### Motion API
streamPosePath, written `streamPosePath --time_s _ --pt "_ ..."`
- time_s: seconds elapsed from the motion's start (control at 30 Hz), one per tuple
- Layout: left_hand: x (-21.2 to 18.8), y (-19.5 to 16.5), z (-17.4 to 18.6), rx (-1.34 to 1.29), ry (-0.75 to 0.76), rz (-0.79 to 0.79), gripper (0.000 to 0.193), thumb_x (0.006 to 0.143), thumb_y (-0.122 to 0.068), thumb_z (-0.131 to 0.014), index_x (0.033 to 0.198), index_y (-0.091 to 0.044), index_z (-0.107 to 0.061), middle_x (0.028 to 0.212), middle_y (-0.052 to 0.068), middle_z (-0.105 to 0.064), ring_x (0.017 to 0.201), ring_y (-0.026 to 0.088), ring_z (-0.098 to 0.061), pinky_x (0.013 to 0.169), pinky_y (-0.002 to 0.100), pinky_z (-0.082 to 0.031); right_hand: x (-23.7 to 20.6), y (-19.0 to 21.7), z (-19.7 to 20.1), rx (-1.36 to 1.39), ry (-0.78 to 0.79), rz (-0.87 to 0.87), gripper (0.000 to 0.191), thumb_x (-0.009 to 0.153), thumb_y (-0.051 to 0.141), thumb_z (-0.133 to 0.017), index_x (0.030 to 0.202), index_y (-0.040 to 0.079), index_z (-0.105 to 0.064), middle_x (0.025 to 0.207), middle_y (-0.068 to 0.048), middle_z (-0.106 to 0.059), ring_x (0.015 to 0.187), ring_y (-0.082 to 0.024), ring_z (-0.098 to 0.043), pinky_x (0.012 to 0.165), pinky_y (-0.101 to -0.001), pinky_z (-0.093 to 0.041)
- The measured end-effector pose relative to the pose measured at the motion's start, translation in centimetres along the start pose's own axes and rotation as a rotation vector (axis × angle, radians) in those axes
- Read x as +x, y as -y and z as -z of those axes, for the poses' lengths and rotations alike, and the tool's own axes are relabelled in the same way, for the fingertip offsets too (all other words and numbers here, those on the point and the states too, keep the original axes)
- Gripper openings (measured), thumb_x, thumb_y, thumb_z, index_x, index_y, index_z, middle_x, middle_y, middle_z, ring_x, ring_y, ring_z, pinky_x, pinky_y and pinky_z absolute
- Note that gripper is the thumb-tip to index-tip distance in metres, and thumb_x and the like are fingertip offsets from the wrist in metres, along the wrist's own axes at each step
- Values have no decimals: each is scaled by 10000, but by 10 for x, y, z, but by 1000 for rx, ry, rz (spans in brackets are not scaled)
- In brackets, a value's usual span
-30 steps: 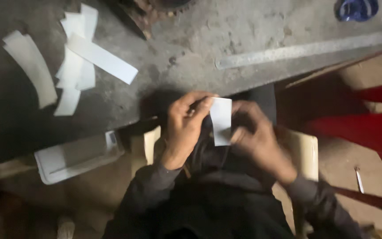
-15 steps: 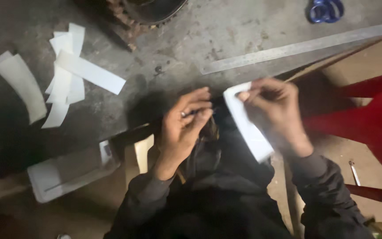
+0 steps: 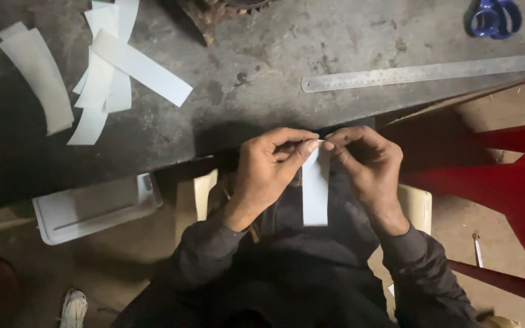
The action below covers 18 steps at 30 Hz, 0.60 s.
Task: The person cuts a white sheet into narrow strips using scissors, then folds each strip and inserts it into the slots of a large rusty gear-like component on the table. The process is repeated for several strips.
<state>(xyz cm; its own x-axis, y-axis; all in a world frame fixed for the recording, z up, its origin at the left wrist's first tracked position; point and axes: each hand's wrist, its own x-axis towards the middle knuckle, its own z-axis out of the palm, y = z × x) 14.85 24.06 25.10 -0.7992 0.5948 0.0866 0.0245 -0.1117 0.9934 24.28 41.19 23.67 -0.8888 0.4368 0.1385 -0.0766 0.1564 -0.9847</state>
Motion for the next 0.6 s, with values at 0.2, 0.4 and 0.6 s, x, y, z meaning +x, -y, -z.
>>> streamPosePath --time_s 0.2,0.4,0.6 --pt "0 3 -1 -37 28 -23 229 998 -134 -731 1155 32 -743 934 56 -777 843 32 -702 733 196 -604 -9 0 -1 -129 -44 135 88 969 -73 -714 1052 -50 -698 1038 -92 -744 995 -141 -713 935 -271 -574" --pt "-1 3 1 -172 102 47 228 985 -100 -715 1163 43 -714 964 73 -769 840 70 -722 688 196 -607 -13 -3 -3 -132 -88 169 76 981 -69 -716 1054 -52 -703 1045 -103 -741 980 -145 -717 919 -275 -583" --pt "-2 -1 -2 -176 94 43 226 981 -102 -725 1156 40 -715 1027 90 -777 905 93 -751 760 224 -641 -19 -6 -7 -114 -143 185 70 987 -73 -716 1053 -52 -708 1035 -112 -741 968 -146 -716 905 -271 -579"
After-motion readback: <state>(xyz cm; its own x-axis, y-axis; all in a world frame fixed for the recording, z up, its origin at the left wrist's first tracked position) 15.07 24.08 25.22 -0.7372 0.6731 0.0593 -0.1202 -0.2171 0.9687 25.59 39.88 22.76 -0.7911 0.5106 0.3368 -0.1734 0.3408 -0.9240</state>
